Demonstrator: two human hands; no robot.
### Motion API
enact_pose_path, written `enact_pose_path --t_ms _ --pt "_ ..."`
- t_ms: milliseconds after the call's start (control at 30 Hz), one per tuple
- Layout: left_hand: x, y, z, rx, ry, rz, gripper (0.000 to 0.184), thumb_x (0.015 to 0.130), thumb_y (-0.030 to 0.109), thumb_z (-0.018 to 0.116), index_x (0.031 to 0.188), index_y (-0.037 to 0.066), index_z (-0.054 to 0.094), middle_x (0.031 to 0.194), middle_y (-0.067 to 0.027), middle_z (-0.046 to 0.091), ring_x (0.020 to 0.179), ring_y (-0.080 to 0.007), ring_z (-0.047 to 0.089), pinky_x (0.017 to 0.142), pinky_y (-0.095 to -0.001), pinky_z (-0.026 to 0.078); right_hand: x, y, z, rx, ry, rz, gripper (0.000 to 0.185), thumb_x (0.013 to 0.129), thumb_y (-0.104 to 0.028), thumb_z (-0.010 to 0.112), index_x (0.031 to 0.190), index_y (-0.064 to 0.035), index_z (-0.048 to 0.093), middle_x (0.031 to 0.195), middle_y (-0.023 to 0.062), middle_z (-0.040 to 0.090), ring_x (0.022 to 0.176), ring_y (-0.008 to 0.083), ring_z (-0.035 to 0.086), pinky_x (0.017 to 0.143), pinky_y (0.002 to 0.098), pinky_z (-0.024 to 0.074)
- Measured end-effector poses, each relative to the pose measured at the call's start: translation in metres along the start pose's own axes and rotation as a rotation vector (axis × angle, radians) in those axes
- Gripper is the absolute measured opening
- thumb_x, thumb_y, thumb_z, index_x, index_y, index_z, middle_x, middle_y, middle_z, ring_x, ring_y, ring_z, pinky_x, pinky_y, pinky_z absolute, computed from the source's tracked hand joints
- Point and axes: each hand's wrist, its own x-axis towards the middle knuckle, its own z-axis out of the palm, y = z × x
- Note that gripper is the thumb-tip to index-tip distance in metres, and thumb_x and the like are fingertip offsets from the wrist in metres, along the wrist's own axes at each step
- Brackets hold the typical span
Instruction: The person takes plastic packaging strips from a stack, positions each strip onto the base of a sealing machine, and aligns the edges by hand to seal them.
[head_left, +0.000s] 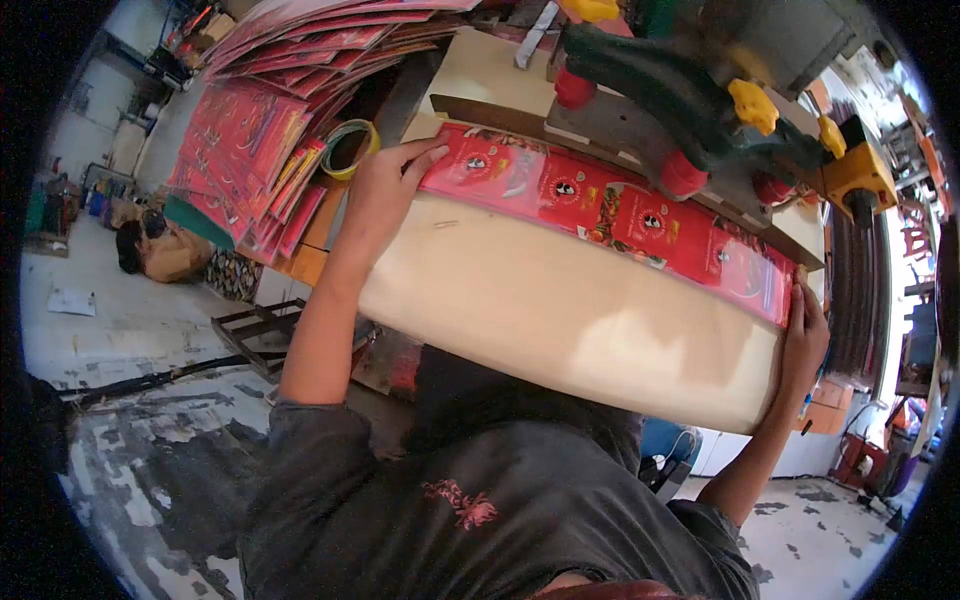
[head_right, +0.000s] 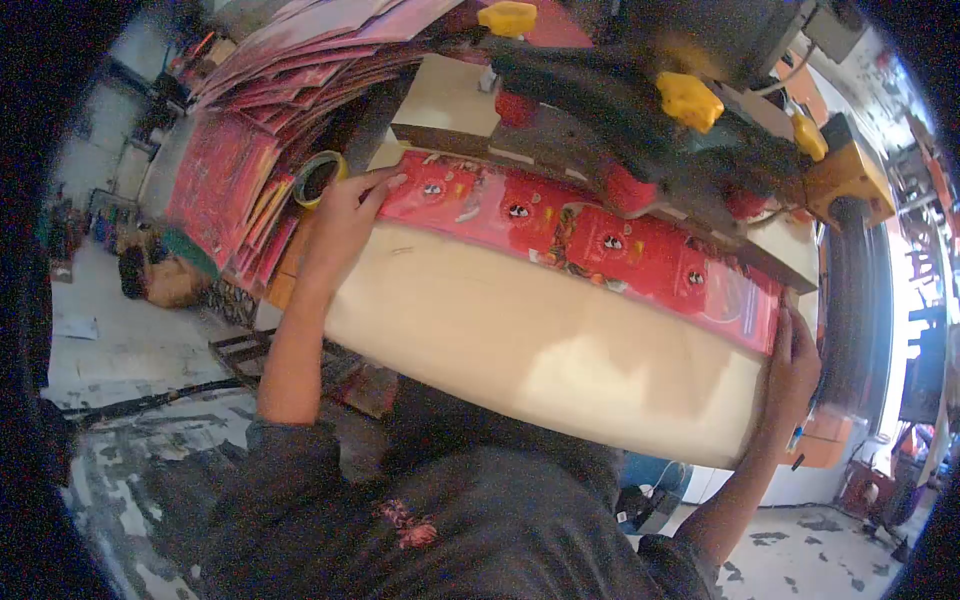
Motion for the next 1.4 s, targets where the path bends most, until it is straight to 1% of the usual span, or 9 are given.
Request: enact_pose_path --t_ms 100,167,700,800,867,967,1067,1300,1400 --pt "0.001 -0.007 0.004 -0.002 0.007 0.039 0.032 0.104 0.021 0.062 0.124 0.000 0.073 0.124 -0.0205 0.074 0.112 -0.0281 0.073 0.098 -0.0342 0.052 -0.001 0.003 0.000 0.046 -0.011 0.036 0.043 0.108 -0.036 0.056 0.136 -0.0060 0.068 0.126 0.0172 0.074 0.116 0.0241 0.069 0.101 0.0348 0.0496" --pt "0.002 -0.014 0.007 -0.009 0.067 0.105 0.033 0.100 0.030 0.067 0.120 0.006 0.076 0.113 -0.0200 0.074 0.103 -0.0366 0.073 0.089 -0.0395 0.055 0.001 0.009 0.000 0.046 -0.008 0.030 0.044 0.109 -0.037 0.056 0.137 -0.0057 0.068 0.127 0.0174 0.074 0.116 0.0232 0.069 0.101 0.0339 0.0494" --pt "0.003 -0.013 -0.001 -0.002 -0.033 0.081 0.034 0.104 0.025 0.061 0.126 0.001 0.072 0.129 -0.0189 0.071 0.121 -0.0317 0.069 0.104 -0.0361 0.050 0.005 0.010 0.003 0.074 0.000 0.016 0.038 0.109 -0.028 0.059 0.132 0.0000 0.070 0.122 0.0148 0.076 0.110 0.0182 0.069 0.098 0.0310 0.0507" --pt "0.003 -0.012 0.001 0.010 -0.025 0.068 0.033 0.104 0.026 0.062 0.127 0.004 0.073 0.127 -0.0188 0.072 0.118 -0.0319 0.070 0.101 -0.0363 0.051 0.000 0.003 0.003 0.062 0.013 0.019 0.038 0.109 -0.027 0.059 0.131 0.0025 0.069 0.118 0.0145 0.076 0.106 0.0177 0.068 0.097 0.0301 0.0504" --pt "0.003 -0.015 0.009 -0.015 0.109 0.079 0.026 0.099 0.023 0.068 0.119 0.009 0.077 0.110 -0.0181 0.075 0.097 -0.0363 0.073 0.085 -0.0392 0.056 0.000 0.004 0.003 0.055 0.014 0.014 0.038 0.109 -0.027 0.059 0.130 0.0029 0.070 0.118 0.0142 0.076 0.105 0.0179 0.068 0.096 0.0302 0.0505" --pt "0.005 -0.020 0.012 -0.003 0.117 0.103 0.026 0.099 0.024 0.068 0.120 0.012 0.078 0.106 -0.0179 0.075 0.092 -0.0356 0.074 0.081 -0.0391 0.056 0.000 0.009 0.006 0.085 0.018 0.004 0.037 0.109 -0.026 0.060 0.128 0.0037 0.070 0.118 0.0149 0.076 0.104 0.0184 0.068 0.095 0.0307 0.0506" --pt "0.007 -0.019 0.010 0.039 0.033 0.033 0.030 0.103 0.024 0.063 0.126 0.008 0.074 0.122 -0.0176 0.073 0.111 -0.0339 0.072 0.096 -0.0371 0.054 -0.002 0.009 0.009 0.166 0.044 -0.043 0.036 0.109 -0.024 0.059 0.129 0.0037 0.070 0.120 0.0149 0.075 0.106 0.0178 0.067 0.095 0.0302 0.0503" --pt "0.008 -0.019 0.012 0.052 0.050 0.026 0.028 0.103 0.018 0.061 0.125 0.008 0.075 0.122 -0.0165 0.074 0.111 -0.0331 0.073 0.098 -0.0371 0.054 -0.002 0.012 0.005 0.151 -0.002 -0.043 0.036 0.110 -0.023 0.057 0.133 0.0018 0.069 0.122 0.0142 0.074 0.107 0.0162 0.066 0.097 0.0295 0.0502" --pt "0.011 -0.032 0.019 0.015 0.147 0.142 0.026 0.100 0.028 0.068 0.119 0.014 0.079 0.102 -0.0187 0.075 0.091 -0.0380 0.073 0.080 -0.0401 0.056 -0.003 0.008 0.004 0.129 0.000 -0.040 0.037 0.110 -0.024 0.056 0.133 0.0022 0.068 0.123 0.0145 0.074 0.108 0.0160 0.066 0.097 0.0297 0.0502"
